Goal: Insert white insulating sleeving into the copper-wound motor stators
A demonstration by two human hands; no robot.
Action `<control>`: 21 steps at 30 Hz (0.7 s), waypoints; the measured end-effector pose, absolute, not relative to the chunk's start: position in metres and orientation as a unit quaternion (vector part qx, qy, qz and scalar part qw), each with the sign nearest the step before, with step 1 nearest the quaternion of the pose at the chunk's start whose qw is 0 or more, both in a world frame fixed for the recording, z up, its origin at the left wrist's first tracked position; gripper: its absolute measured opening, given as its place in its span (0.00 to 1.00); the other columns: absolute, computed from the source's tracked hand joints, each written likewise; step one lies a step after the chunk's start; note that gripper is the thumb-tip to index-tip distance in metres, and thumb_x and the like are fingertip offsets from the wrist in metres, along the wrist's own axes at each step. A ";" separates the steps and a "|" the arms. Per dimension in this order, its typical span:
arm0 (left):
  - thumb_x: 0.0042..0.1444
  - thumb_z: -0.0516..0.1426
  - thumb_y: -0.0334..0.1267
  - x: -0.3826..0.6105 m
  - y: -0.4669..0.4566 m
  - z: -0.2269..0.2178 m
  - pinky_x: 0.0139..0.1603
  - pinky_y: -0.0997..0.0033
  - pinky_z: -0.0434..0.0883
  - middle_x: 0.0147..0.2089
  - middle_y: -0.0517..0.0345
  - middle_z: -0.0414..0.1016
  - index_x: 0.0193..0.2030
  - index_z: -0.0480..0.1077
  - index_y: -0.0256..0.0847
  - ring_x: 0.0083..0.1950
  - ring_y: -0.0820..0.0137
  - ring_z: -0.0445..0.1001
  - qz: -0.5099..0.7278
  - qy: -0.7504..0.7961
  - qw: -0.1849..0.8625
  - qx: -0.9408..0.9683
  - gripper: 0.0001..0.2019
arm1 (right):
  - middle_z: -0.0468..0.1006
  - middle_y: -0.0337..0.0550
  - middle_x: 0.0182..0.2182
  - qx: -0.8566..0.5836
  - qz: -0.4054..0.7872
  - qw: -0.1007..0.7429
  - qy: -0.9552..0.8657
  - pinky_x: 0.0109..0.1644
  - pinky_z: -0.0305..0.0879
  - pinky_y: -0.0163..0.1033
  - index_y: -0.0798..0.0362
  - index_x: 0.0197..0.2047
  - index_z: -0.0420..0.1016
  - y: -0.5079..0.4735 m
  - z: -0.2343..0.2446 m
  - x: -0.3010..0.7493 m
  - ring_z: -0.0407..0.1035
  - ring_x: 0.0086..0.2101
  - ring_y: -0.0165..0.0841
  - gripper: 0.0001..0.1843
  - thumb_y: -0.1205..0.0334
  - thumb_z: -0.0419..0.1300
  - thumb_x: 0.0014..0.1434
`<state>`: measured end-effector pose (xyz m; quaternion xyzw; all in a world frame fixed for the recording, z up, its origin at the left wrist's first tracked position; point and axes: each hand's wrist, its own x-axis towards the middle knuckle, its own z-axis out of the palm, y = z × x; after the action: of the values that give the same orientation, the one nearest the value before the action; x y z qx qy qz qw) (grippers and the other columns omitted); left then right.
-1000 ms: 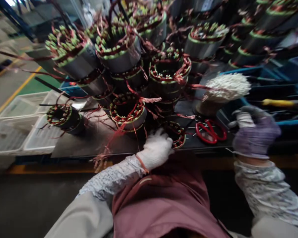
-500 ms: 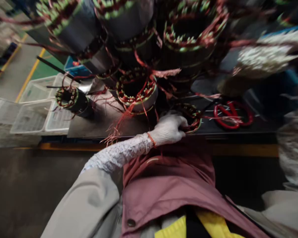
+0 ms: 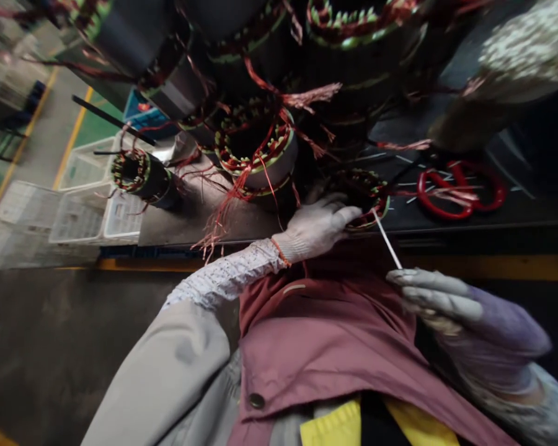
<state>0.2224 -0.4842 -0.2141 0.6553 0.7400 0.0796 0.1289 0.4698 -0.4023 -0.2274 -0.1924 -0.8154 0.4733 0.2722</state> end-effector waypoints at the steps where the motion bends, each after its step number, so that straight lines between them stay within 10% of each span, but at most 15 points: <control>1: 0.62 0.58 0.39 0.222 -0.482 -0.217 0.63 0.59 0.66 0.59 0.47 0.74 0.63 0.67 0.42 0.66 0.60 0.67 0.083 0.734 0.137 0.660 0.22 | 0.83 0.39 0.45 -0.165 0.481 0.277 -0.815 0.40 0.79 0.39 0.35 0.43 0.82 -0.411 -0.230 0.472 0.79 0.42 0.37 0.08 0.57 0.64 0.60; 7: 0.60 0.59 0.39 0.226 -0.471 -0.217 0.60 0.62 0.69 0.58 0.50 0.75 0.64 0.66 0.44 0.59 0.62 0.72 0.130 0.745 0.134 0.641 0.25 | 0.82 0.36 0.48 -0.148 0.458 0.292 -0.827 0.47 0.80 0.40 0.28 0.53 0.78 -0.430 -0.238 0.479 0.79 0.43 0.36 0.25 0.69 0.62 0.60; 21: 0.60 0.58 0.36 0.231 -0.474 -0.223 0.64 0.62 0.68 0.63 0.49 0.72 0.68 0.61 0.43 0.62 0.61 0.73 0.200 0.761 0.157 0.597 0.29 | 0.84 0.41 0.39 -0.212 0.512 0.348 -0.756 0.45 0.79 0.45 0.45 0.35 0.81 -0.416 -0.263 0.417 0.80 0.39 0.39 0.02 0.60 0.67 0.55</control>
<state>0.2307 -0.4739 -0.2228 0.5974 0.7606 0.1997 0.1571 0.4172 -0.4164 -0.2631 -0.2122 -0.7559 0.5120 0.3484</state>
